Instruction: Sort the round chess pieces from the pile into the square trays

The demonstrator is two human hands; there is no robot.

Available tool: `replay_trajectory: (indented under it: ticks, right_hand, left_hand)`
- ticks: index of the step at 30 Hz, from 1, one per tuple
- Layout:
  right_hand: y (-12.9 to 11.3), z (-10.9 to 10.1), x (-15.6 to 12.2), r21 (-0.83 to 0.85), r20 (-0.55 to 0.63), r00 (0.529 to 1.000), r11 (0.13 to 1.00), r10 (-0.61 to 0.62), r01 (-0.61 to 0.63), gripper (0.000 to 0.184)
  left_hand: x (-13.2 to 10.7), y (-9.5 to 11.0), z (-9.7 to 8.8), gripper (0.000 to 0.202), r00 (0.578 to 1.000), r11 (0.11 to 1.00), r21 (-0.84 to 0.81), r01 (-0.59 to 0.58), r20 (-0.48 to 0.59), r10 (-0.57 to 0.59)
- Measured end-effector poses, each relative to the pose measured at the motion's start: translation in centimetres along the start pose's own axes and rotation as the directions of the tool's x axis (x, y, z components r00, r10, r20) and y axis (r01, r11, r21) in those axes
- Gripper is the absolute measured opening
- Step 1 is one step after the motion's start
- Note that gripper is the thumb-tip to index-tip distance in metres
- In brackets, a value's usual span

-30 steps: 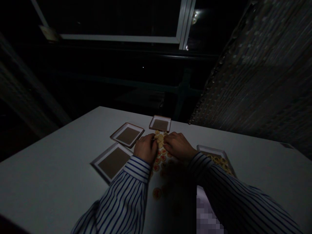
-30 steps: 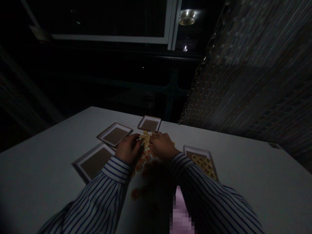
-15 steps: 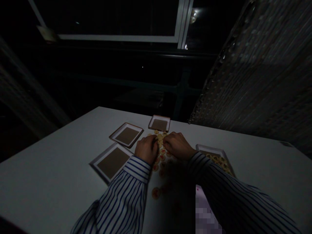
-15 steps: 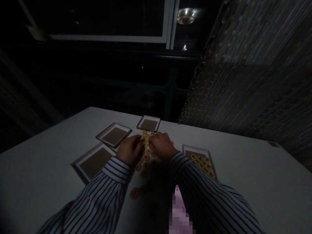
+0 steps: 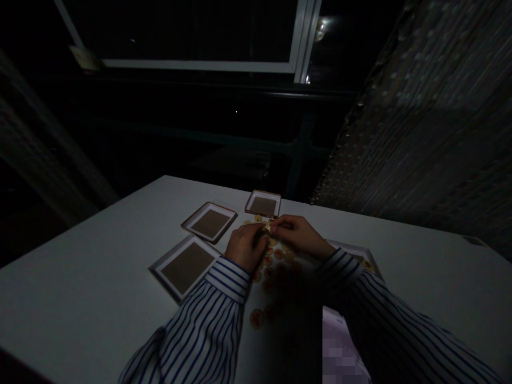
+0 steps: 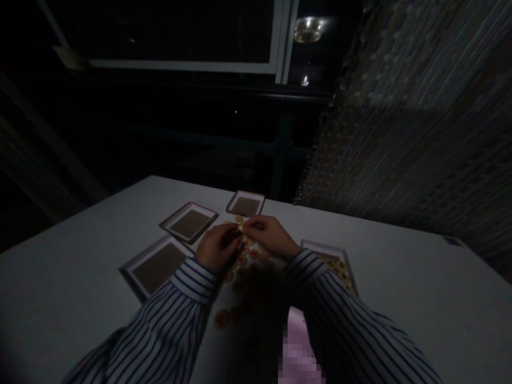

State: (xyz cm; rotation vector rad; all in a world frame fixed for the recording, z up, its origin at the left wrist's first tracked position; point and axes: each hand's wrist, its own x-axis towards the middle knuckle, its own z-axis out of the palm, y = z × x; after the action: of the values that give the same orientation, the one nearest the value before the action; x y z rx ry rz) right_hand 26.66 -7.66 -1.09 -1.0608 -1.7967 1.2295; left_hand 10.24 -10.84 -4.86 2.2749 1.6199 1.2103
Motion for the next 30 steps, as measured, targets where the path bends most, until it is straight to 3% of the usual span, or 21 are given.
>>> replay_trajectory:
  ticks: [9, 20, 26, 30]
  right_hand:
    - [-0.2, 0.0, -0.3, 0.143, 0.020, 0.997, 0.987, 0.075, -0.077, 0.023]
    - [-0.7, 0.2, -0.5, 0.134, -0.008, 0.997, 0.988, 0.082, -0.080, 0.023]
    - [-0.1, -0.1, -0.3, 0.115, -0.043, 0.999, 0.993, 0.033, -0.028, 0.022]
    - [0.0, -0.1, -0.3, 0.033, -0.062, 0.997, 0.998, -0.043, 0.045, 0.021]
  left_hand:
    - [0.1, 0.4, -0.3, 0.025, 0.998, 0.999, -0.001, -0.035, -0.047, 0.035]
    - [0.1, 0.6, -0.4, 0.023, 0.996, 0.997, -0.054, -0.046, -0.073, 0.042]
    - [0.1, 0.9, -0.2, 0.023, 0.991, 0.951, -0.295, 0.095, -0.061, -0.118]
    - [0.3, 1.6, -0.3, 0.023, 0.965, 0.810, -0.542, 0.224, 0.004, -0.264]
